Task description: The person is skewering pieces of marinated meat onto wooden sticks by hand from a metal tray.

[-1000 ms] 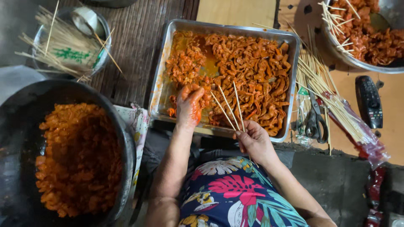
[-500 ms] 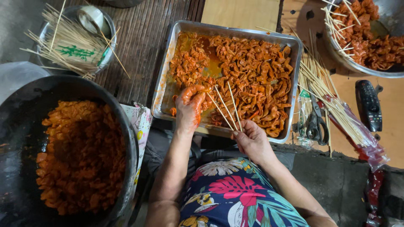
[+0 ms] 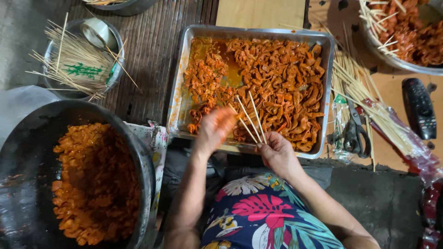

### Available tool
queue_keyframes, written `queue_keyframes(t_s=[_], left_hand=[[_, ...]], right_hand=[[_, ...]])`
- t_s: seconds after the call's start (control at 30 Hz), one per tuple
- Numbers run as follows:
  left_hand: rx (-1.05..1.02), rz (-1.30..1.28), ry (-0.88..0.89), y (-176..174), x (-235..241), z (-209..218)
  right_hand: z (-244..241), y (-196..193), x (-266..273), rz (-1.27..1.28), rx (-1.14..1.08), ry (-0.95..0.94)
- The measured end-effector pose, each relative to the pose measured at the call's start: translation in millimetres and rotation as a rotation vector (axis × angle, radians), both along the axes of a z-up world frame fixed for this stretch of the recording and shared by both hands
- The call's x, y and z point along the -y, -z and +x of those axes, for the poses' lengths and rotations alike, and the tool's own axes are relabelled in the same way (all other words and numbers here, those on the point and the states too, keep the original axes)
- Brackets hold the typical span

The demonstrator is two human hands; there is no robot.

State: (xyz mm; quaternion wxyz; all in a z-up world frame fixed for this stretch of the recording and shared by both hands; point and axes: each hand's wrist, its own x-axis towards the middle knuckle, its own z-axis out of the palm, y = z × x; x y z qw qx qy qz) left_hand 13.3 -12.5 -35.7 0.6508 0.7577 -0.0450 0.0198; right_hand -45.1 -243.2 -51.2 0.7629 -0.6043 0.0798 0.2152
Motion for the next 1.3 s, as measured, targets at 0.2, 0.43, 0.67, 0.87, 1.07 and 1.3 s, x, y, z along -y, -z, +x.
queue_keyframes(t_s=[0.2,0.43,0.67,0.87,1.07,1.3], left_hand=[[0.219,0.789,-0.29,15.2,-41.5,93.9],[0.036,1.086,-0.022,65.9,-13.7,159.0],[0.253,0.864,-0.178,63.2,-21.8,139.5],[-0.328,-0.634,-0.13,73.6,-28.2,76.5],[-0.327,-0.88,-0.157,59.1,-13.0,57.5],[-0.294,-0.979,-0.26,36.1,5.5,51.7]], right_hand=[[8.2,3.9,13.5,-0.023,0.015,0.0],[6.6,8.4,23.7,-0.043,0.006,0.03],[6.5,10.8,24.0,-0.009,-0.004,0.046],[6.5,14.5,12.1,0.063,0.026,-0.008],[0.7,7.4,-0.6,0.049,0.032,-0.041],[2.7,1.5,-4.2,0.012,0.036,-0.034]])
